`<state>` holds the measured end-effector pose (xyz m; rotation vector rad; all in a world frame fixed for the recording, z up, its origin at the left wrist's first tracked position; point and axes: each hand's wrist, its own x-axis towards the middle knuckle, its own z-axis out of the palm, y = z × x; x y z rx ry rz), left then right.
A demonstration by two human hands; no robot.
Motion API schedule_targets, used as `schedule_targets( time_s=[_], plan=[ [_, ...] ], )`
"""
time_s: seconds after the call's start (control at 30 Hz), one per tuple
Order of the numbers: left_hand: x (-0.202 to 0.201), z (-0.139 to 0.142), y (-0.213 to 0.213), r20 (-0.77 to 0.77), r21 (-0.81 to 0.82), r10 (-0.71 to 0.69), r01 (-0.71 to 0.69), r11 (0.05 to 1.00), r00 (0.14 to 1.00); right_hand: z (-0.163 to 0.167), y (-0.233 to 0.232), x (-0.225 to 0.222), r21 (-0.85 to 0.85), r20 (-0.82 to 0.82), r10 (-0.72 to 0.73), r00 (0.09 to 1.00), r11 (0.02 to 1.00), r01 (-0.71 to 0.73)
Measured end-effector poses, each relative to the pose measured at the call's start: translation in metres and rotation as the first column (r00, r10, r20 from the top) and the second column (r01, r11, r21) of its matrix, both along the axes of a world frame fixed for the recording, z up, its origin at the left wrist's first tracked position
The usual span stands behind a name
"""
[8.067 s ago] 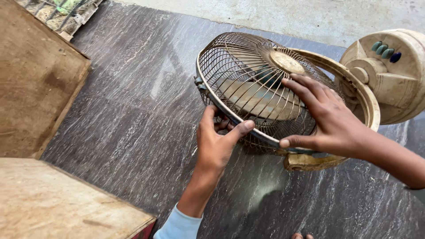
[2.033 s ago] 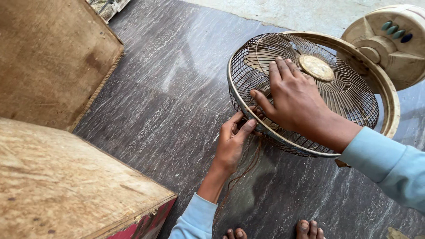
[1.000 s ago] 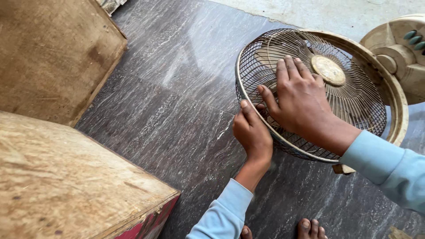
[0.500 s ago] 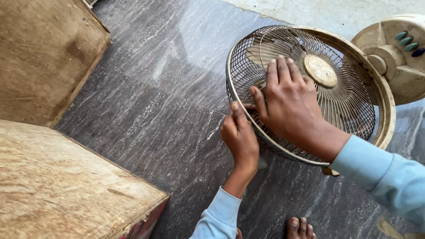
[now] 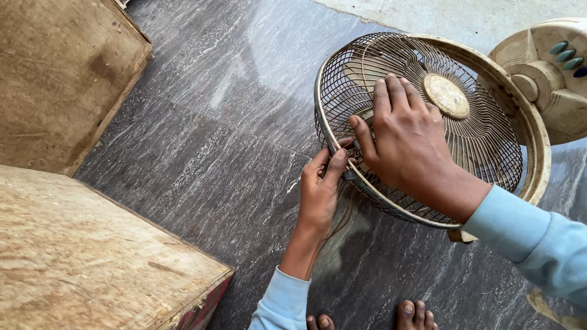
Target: The person connects wires inside an air cooler, plugs it into a wall socket, and tests the fan operation. They then remove a small white component and inspect a separate table fan.
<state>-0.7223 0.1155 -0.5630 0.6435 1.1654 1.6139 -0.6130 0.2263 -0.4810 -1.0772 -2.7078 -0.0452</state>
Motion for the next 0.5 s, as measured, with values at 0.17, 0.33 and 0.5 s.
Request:
schedule_targets(
  time_s=[0.17, 0.33, 0.5],
  plan=[
    [-0.003, 0.003, 0.001, -0.026, 0.013, -0.002, 0.003, 1.0, 1.0, -0.001, 0.002, -0.002, 0.029, 0.013, 0.008, 1.0, 1.0, -0.009],
    [0.0, 0.011, -0.008, -0.155, 0.003, -0.003, 0.004, 1.0, 0.988, -0.001, 0.004, -0.003, 0.015, 0.025, -0.005, 1.0, 1.0, 0.004],
    [-0.01, 0.012, -0.016, -0.174, 0.046, -0.055, 0.064, 0.997, 0.983, -0.001, 0.002, -0.002, -0.002, 0.001, -0.006, 1.0, 1.0, 0.006]
  ],
)
